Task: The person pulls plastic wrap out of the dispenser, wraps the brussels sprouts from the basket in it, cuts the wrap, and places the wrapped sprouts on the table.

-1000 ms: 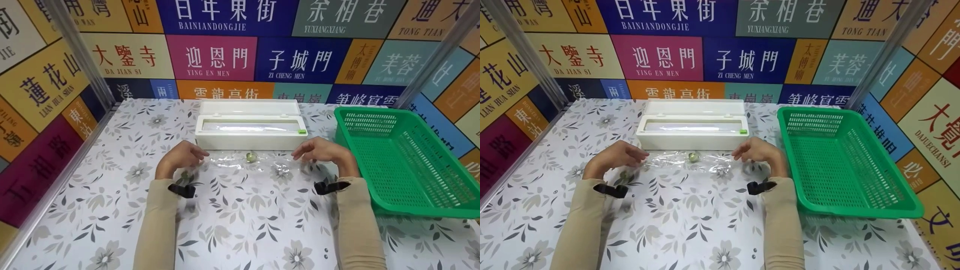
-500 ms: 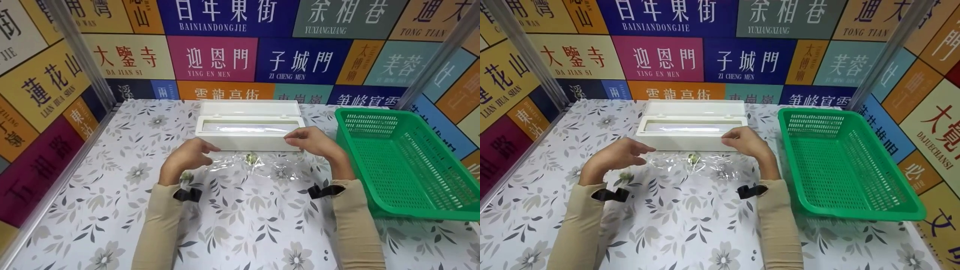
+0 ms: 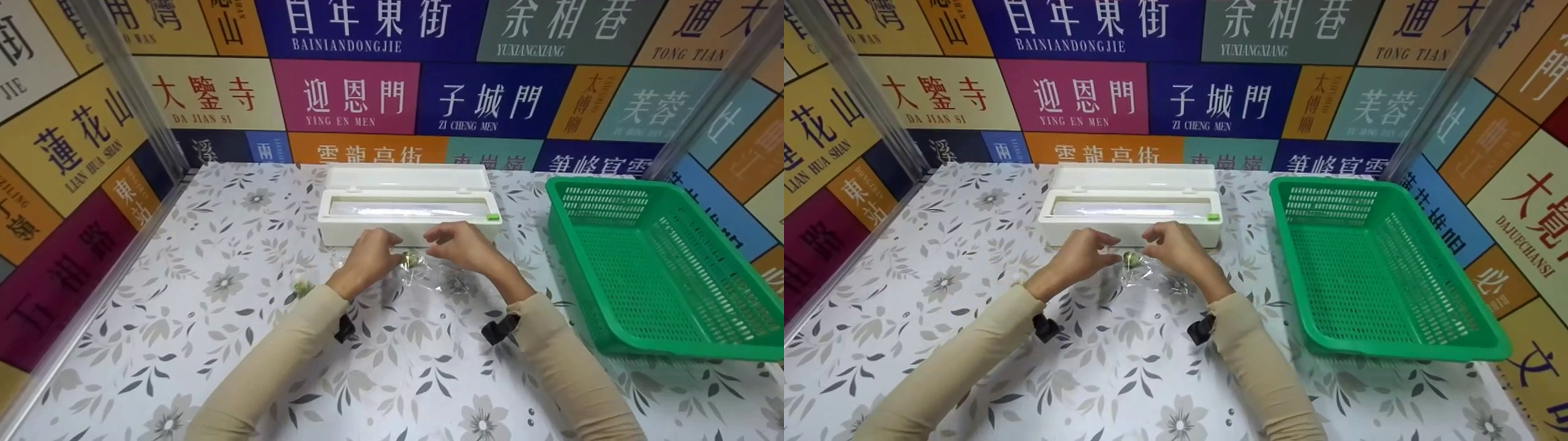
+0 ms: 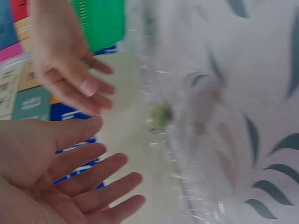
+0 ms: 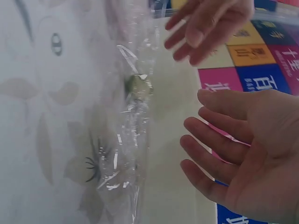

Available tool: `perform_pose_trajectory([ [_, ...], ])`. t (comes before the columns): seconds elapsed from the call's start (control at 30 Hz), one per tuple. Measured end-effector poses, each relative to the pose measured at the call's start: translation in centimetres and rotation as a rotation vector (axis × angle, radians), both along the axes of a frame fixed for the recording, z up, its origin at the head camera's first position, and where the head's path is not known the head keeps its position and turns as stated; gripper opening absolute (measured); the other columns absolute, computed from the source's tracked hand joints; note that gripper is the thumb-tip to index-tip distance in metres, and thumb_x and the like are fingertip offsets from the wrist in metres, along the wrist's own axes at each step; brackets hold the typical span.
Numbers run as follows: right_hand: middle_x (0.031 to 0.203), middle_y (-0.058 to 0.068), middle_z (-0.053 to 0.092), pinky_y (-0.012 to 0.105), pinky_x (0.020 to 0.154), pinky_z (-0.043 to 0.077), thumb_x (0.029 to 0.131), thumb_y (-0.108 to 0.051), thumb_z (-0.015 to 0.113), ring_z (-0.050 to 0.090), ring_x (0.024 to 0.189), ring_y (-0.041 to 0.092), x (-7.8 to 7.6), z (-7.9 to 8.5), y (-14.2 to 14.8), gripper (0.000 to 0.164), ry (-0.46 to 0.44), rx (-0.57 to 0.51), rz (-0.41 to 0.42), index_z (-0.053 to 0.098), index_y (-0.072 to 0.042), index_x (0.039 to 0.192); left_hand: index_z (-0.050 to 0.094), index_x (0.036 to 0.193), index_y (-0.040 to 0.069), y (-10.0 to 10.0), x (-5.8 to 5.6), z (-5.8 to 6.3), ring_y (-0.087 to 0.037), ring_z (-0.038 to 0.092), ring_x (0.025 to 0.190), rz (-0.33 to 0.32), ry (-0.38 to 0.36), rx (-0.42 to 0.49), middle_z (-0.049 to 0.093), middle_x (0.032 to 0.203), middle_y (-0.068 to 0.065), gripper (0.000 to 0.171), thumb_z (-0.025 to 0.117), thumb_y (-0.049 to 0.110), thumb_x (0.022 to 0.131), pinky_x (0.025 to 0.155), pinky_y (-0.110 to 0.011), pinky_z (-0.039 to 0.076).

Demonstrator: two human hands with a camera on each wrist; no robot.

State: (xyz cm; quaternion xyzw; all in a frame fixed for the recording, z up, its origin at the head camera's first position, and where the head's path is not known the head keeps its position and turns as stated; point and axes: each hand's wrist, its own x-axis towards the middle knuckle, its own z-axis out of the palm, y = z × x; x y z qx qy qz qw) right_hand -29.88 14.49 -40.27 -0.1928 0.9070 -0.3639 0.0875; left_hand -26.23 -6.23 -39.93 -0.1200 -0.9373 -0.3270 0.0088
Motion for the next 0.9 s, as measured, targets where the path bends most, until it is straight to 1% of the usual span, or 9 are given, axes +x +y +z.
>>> perform_pose_trajectory([
  [0.1,0.122,0.017,0.071,0.047,0.099,0.055,0.090,-0.012,0.074,0.066,0.115,0.035,-0.3,-0.4,-0.6,0.034,0.030,0.013,0.034,0.069,0.000,0.121,0.073,0.118,0.003,0.4,-0.7,-0.8,-0.034,0.069,0.112,-0.043,-0.011,-0.019,0.073,0.119,-0.016,0.035,0.077,0.009,0.083,0.102,-0.043,0.055],
  [0.2,0.120,0.019,0.071,0.046,0.098,0.056,0.087,-0.007,0.075,0.067,0.112,0.037,-0.5,-0.8,-1.0,0.033,0.043,0.019,0.071,0.069,0.002,0.118,0.075,0.114,0.006,0.7,-1.3,-1.3,-0.034,0.070,0.107,-0.074,-0.035,-0.027,0.074,0.116,-0.016,0.033,0.079,0.009,0.082,0.099,-0.044,0.056],
  [0.33,0.115,0.019,0.073,0.046,0.096,0.056,0.083,-0.005,0.077,0.068,0.107,0.036,-0.9,-1.4,-1.5,0.032,0.066,0.055,0.113,0.071,0.002,0.114,0.077,0.110,0.007,0.8,-2.0,-1.8,-0.032,0.072,0.103,-0.055,-0.042,-0.065,0.075,0.114,-0.014,0.028,0.080,0.010,0.082,0.097,-0.044,0.057],
  [0.43,0.111,0.018,0.074,0.045,0.094,0.057,0.081,-0.007,0.080,0.069,0.104,0.034,-1.1,-1.9,-1.7,0.034,0.076,0.087,0.134,0.071,0.002,0.113,0.078,0.106,0.007,0.8,-2.2,-2.3,-0.031,0.072,0.095,-0.031,-0.042,-0.118,0.077,0.108,-0.012,0.024,0.080,0.010,0.082,0.090,-0.042,0.059],
  [0.57,0.109,0.018,0.075,0.043,0.093,0.058,0.080,-0.008,0.082,0.070,0.102,0.033,-1.2,-2.4,-1.8,0.035,0.066,0.106,0.132,0.072,0.002,0.113,0.078,0.102,0.006,0.8,-2.4,-2.9,-0.030,0.072,0.091,-0.040,-0.037,-0.189,0.077,0.103,-0.012,0.022,0.080,0.009,0.080,0.087,-0.042,0.060],
  [0.73,0.110,0.015,0.075,0.043,0.096,0.056,0.080,-0.006,0.081,0.069,0.103,0.030,-0.9,-2.3,-2.2,0.035,0.043,0.118,0.106,0.072,-0.001,0.114,0.078,0.098,0.006,0.6,-2.6,-3.0,-0.030,0.071,0.096,-0.051,-0.023,-0.245,0.077,0.101,-0.011,0.022,0.083,0.008,0.077,0.091,-0.041,0.058],
  [0.83,0.108,0.014,0.075,0.040,0.094,0.056,0.080,-0.006,0.080,0.069,0.101,0.028,-0.9,-2.5,-2.4,0.033,0.065,0.140,0.113,0.072,-0.002,0.112,0.078,0.099,0.007,0.6,-2.8,-3.0,-0.030,0.070,0.097,-0.046,-0.033,-0.269,0.076,0.102,-0.011,0.020,0.082,0.009,0.079,0.091,-0.041,0.058],
  [0.9,0.106,0.013,0.075,0.039,0.092,0.057,0.080,-0.005,0.079,0.069,0.099,0.027,-1.0,-2.6,-2.5,0.031,0.068,0.147,0.113,0.072,-0.002,0.110,0.078,0.098,0.007,0.7,-2.8,-3.0,-0.030,0.071,0.096,-0.045,-0.031,-0.288,0.076,0.102,-0.011,0.017,0.080,0.011,0.081,0.089,-0.041,0.059],
])
